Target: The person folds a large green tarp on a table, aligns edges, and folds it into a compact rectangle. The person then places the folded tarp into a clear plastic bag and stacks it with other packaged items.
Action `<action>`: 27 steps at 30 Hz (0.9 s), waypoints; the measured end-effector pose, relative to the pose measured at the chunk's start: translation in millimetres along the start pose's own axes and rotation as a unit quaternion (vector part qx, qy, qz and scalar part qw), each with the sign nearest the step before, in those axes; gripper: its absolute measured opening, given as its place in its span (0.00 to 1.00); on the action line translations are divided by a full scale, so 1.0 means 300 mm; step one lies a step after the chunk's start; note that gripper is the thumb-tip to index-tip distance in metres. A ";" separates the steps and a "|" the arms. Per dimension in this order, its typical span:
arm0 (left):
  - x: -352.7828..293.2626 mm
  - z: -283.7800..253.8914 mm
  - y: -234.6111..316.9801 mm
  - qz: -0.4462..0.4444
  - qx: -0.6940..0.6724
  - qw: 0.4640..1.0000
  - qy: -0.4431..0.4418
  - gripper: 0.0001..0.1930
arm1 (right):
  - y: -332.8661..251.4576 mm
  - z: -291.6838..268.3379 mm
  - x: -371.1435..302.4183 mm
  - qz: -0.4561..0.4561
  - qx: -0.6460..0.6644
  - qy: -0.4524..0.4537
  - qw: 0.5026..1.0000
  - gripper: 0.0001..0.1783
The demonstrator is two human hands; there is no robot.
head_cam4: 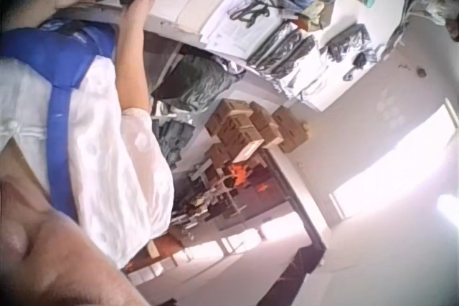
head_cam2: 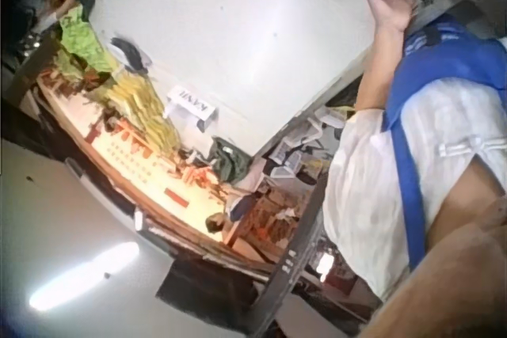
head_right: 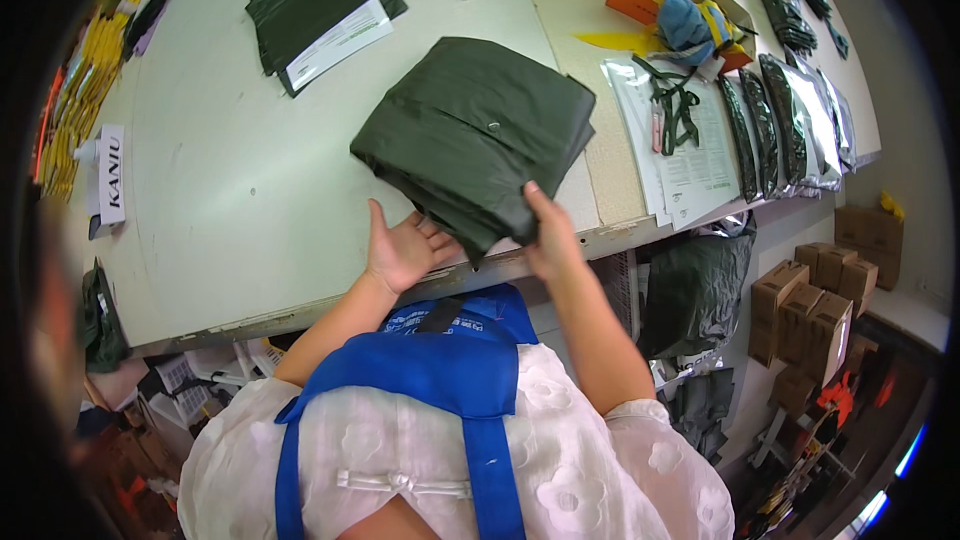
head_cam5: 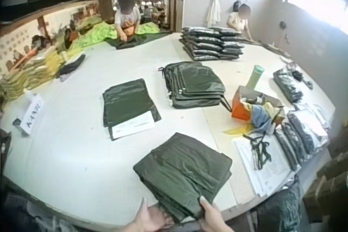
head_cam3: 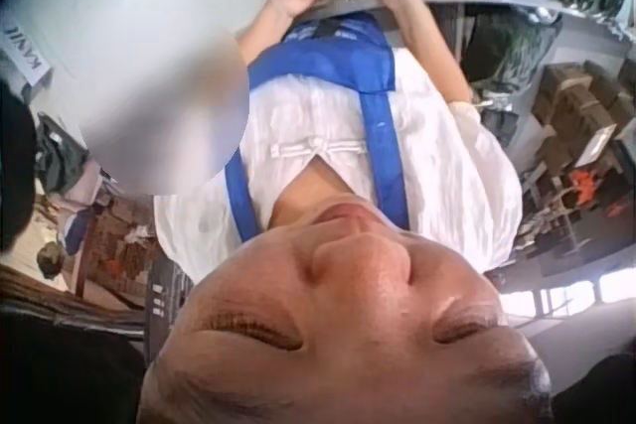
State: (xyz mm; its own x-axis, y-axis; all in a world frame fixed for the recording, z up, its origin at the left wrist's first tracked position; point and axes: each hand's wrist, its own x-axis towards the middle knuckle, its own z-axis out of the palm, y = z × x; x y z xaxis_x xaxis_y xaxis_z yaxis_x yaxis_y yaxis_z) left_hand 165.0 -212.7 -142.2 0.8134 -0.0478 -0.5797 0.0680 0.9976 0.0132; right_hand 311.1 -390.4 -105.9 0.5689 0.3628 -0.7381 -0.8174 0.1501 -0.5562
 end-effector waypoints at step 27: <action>-0.068 -0.006 -0.002 0.052 0.174 0.978 0.101 0.31 | -0.257 -0.019 0.156 0.102 -0.294 -0.108 0.944 0.39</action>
State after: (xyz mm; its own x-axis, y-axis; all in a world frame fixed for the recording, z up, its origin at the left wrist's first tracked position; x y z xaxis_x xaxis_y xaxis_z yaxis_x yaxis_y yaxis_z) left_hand 147.5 -212.3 -132.0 0.6980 0.0985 -0.7093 0.2128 0.9172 0.3368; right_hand 401.1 -390.3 -99.8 0.3217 0.5177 -0.7928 -0.6803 -0.4559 -0.5738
